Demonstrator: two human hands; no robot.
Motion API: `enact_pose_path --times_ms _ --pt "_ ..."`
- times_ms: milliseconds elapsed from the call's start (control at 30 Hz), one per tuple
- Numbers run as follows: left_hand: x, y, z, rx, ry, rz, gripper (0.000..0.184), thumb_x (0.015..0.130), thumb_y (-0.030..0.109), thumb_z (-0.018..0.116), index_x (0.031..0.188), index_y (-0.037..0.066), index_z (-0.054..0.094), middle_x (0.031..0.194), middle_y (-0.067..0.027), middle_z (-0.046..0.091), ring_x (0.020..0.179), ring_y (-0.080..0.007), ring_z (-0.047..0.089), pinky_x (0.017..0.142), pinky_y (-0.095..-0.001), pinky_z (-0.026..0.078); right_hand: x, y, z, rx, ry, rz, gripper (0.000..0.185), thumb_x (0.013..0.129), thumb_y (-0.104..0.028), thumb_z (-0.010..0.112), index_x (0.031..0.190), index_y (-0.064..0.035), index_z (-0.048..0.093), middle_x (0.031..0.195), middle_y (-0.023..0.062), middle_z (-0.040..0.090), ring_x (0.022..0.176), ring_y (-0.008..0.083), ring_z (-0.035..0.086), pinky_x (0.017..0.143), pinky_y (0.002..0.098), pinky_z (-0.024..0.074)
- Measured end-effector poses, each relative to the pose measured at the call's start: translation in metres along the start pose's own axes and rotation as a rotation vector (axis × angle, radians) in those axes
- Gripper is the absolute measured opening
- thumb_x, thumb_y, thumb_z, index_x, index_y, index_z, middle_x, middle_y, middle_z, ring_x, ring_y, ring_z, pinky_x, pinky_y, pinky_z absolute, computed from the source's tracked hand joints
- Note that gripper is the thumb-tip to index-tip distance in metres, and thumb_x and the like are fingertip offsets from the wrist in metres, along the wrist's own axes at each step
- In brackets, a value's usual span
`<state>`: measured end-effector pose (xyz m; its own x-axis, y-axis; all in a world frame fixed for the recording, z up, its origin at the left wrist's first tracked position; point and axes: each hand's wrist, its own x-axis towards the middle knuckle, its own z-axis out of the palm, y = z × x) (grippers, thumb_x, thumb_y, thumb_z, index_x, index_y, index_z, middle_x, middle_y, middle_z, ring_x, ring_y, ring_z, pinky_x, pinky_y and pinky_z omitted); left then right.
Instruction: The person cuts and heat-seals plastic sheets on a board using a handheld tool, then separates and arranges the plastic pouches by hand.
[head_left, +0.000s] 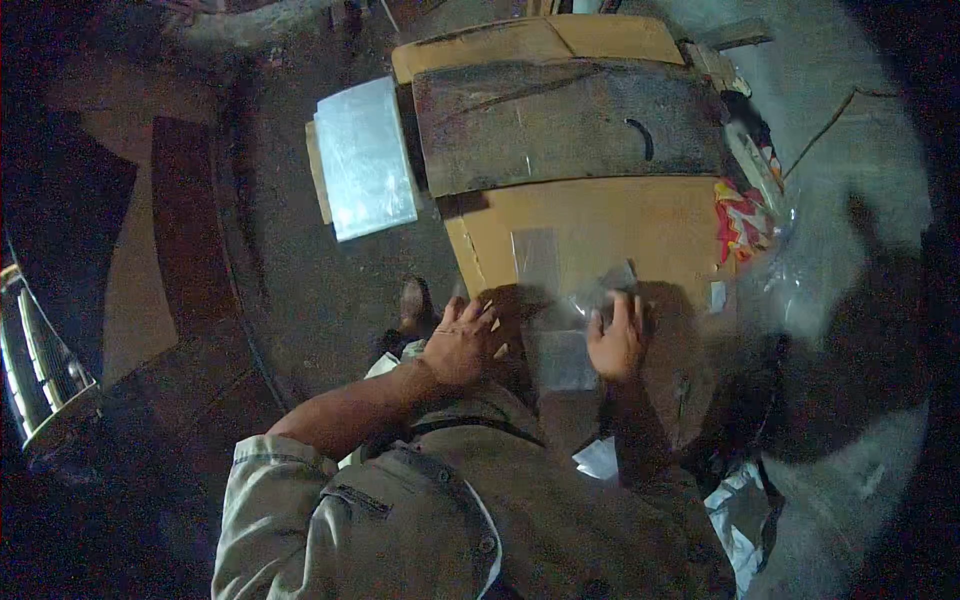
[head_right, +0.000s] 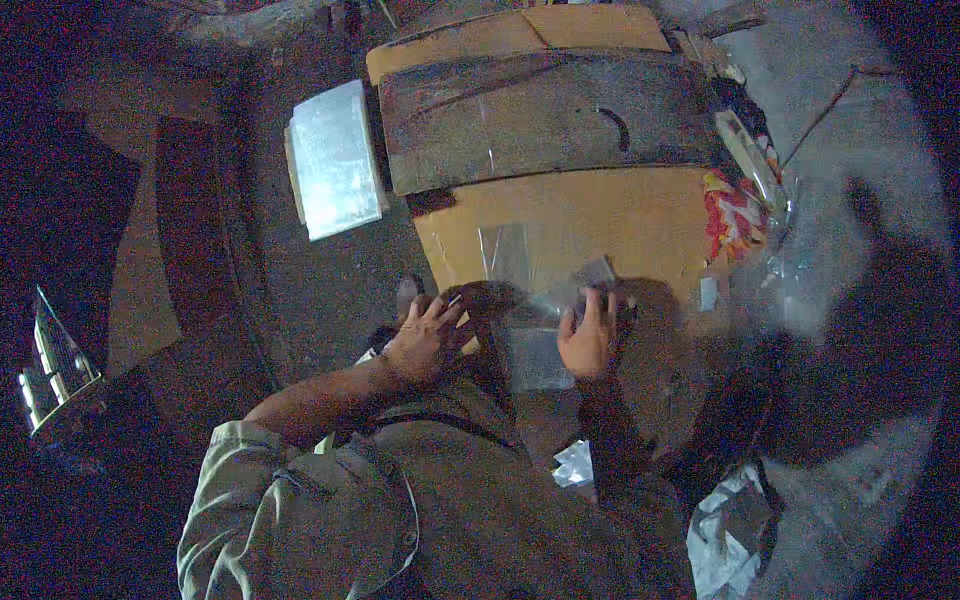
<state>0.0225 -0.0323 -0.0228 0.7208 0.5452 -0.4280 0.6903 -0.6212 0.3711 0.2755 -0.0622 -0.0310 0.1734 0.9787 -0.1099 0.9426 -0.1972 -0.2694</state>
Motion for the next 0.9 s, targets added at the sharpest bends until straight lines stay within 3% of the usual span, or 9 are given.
enact_pose_path --times_ms 100,200,300,333,533,667,767,833,900 --pt "-0.003 0.003 0.005 0.005 0.022 -0.036 0.045 0.09 0.035 0.047 0.13 0.014 0.044 0.139 -0.0136 0.032 0.131 -0.0292 0.025 0.101 -0.0534 0.025 0.016 -0.008 -0.002 0.049 0.174 -0.141 0.033 0.08 -0.025 0.063 0.106 -0.0076 0.052 0.101 0.0189 0.055 0.098 0.0387 0.051 0.086 0.0472 0.0382" --pt "-0.004 0.004 -0.001 -0.001 0.09 -0.059 0.047 0.088 0.036 0.049 0.13 0.015 0.044 0.14 -0.0142 0.03 0.131 -0.0302 0.025 0.101 -0.0536 0.025 0.031 -0.031 0.013 0.411 0.055 -0.052 0.037 0.078 -0.032 0.068 0.098 -0.0036 0.054 0.093 0.0197 0.059 0.089 0.0359 0.058 0.077 0.0417 0.0441" --pt "-0.004 0.004 -0.005 -0.068 0.101 -0.074 0.05 0.087 0.039 0.051 0.13 0.016 0.044 0.141 -0.0145 0.028 0.131 -0.0316 0.025 0.101 -0.0539 0.025 0.047 -0.059 0.01 0.41 -0.164 0.081 0.036 0.079 -0.031 0.069 0.094 -0.0012 0.056 0.089 0.0209 0.061 0.084 0.0364 0.06 0.071 0.0414 0.0461" --pt "-0.004 0.003 -0.006 -0.09 0.112 -0.084 0.051 0.087 0.04 0.052 0.13 0.015 0.044 0.142 -0.0148 0.027 0.132 -0.0322 0.024 0.101 -0.0541 0.026 0.046 -0.058 0.024 0.295 0.0 -0.016 0.034 0.079 -0.03 0.069 0.092 -0.0007 0.057 0.084 0.0205 0.063 0.08 0.0364 0.062 0.069 0.0414 0.0467" --pt "-0.005 0.0 -0.005 -0.114 0.108 -0.116 0.052 0.086 0.043 0.053 0.129 0.015 0.045 0.142 -0.0168 0.026 0.132 -0.0325 0.024 0.1 -0.054 0.027 0.063 -0.044 0.033 0.411 -0.205 0.038 0.032 0.081 -0.028 0.067 0.093 -0.0003 0.057 0.089 0.0184 0.064 0.083 0.0339 0.062 0.071 0.0408 0.0469" --pt "-0.005 -0.003 -0.017 -0.116 0.093 -0.126 0.051 0.087 0.043 0.052 0.128 0.013 0.047 0.141 -0.0169 0.029 0.13 -0.0334 0.027 0.1 -0.0522 0.028 0.059 -0.041 0.025 0.488 -0.111 0.037 0.028 0.083 -0.024 0.064 0.091 0.0012 0.055 0.086 0.0152 0.063 0.079 0.0285 0.062 0.068 0.0388 0.0462" --pt "-0.001 -0.006 -0.021 -0.227 0.044 -0.16 0.051 0.087 0.041 0.053 0.127 0.01 0.048 0.137 -0.0177 0.036 0.127 -0.0328 0.034 0.1 -0.051 0.03 0.057 -0.04 0.006 0.574 -0.187 0.147 0.025 0.082 -0.018 0.064 0.089 0.0021 0.052 0.081 0.0104 0.061 0.075 0.0196 0.059 0.066 0.034 0.0463" --pt "0.004 -0.008 -0.02 -0.531 0.286 -0.14 0.051 0.088 0.039 0.055 0.126 0.007 0.048 0.13 -0.0192 0.044 0.122 -0.0343 0.042 0.098 -0.0482 0.034 0.055 -0.033 0.006 0.846 -0.192 0.152 0.02 0.08 -0.011 0.065 0.091 -0.0017 0.051 0.074 0.0084 0.058 0.069 0.018 0.058 0.066 0.0312 0.0449" --pt "0.009 -0.009 -0.025 -0.791 0.291 -0.149 0.051 0.088 0.038 0.056 0.126 0.005 0.047 0.129 -0.0191 0.046 0.119 -0.0336 0.045 0.098 -0.0455 0.036 0.051 -0.036 0.001 0.986 -0.188 0.177 0.023 0.079 -0.01 0.066 0.094 -0.0039 0.05 0.079 0.0056 0.058 0.074 0.0131 0.056 0.068 0.0279 0.0447"
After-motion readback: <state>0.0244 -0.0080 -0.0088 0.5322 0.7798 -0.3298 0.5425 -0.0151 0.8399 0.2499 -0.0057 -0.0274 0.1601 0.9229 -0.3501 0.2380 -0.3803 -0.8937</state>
